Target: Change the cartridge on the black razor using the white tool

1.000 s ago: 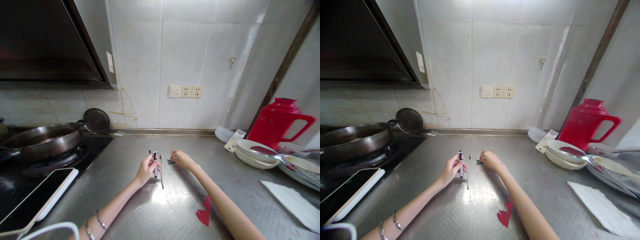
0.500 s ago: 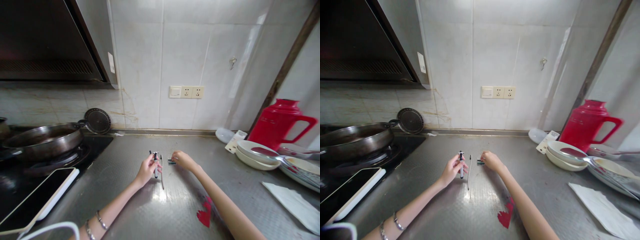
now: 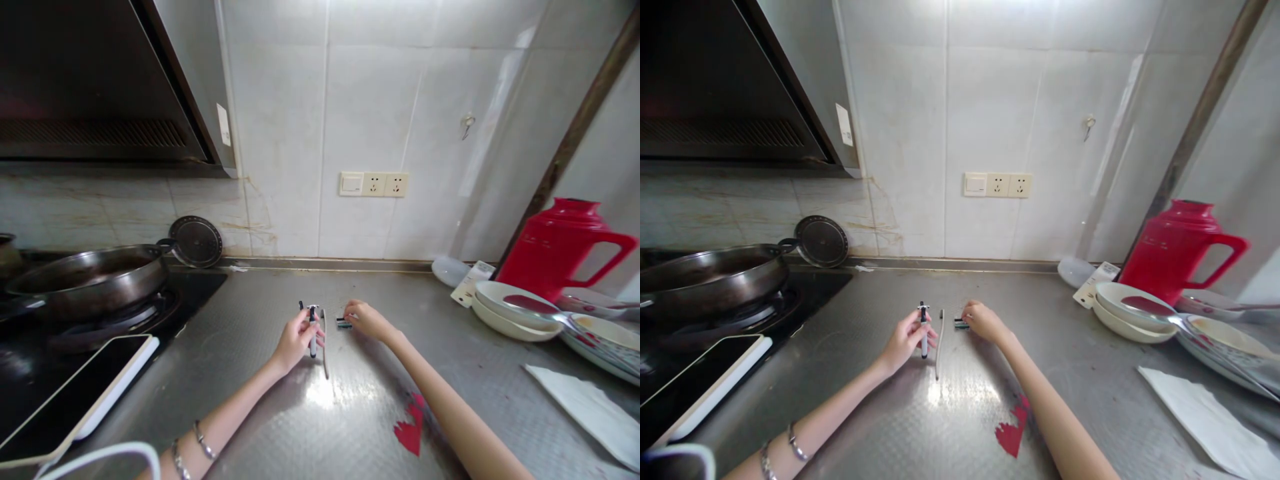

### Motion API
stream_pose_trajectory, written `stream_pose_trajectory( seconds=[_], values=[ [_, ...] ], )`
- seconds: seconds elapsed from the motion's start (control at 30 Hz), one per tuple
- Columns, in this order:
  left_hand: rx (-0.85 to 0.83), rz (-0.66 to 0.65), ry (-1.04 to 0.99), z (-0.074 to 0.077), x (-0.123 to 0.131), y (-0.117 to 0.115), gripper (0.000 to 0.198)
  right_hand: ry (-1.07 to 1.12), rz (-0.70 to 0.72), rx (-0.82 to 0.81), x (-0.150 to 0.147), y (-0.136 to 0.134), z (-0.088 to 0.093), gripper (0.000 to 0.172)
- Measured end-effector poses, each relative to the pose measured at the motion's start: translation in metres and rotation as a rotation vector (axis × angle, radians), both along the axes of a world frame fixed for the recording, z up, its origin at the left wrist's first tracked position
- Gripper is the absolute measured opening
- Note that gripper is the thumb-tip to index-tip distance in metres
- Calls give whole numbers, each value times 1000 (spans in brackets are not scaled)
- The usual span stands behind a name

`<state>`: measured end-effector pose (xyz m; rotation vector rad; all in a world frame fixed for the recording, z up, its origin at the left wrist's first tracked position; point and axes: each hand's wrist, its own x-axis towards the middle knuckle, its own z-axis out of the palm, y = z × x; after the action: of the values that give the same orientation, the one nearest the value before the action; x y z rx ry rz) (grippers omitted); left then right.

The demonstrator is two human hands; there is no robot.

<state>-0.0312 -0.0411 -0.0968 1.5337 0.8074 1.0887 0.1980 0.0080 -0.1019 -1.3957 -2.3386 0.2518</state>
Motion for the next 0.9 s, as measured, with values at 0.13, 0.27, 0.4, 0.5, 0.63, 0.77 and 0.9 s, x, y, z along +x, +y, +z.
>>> stream_pose_trajectory(
  seconds=[0.13, 0.27, 0.4, 0.5, 0.63, 0.77, 0.9],
  values=[
    [-17, 2, -4, 0, 0, -1, 25, 35, -19, 12, 2, 2, 0, 22],
    [-23, -10, -6, -2, 0, 0, 26, 46, -21, 19, 2, 2, -1, 21],
    [-24, -14, -1, -3, 0, 1, 25, 60, -43, 26, 2, 1, -4, 21],
    [-25, -8, -4, -2, 1, 0, 25, 88, -49, 26, 3, 2, -4, 21],
    [-26, -6, -8, -2, 1, 0, 25, 139, -40, 27, 3, 1, -1, 22],
    [-24, -11, -22, -4, 0, 1, 26, 259, -43, 5, 1, -3, 4, 28],
    [-26, -8, -20, -5, 0, 2, 25, 454, -75, -156, 0, -7, 7, 33]
  ],
)
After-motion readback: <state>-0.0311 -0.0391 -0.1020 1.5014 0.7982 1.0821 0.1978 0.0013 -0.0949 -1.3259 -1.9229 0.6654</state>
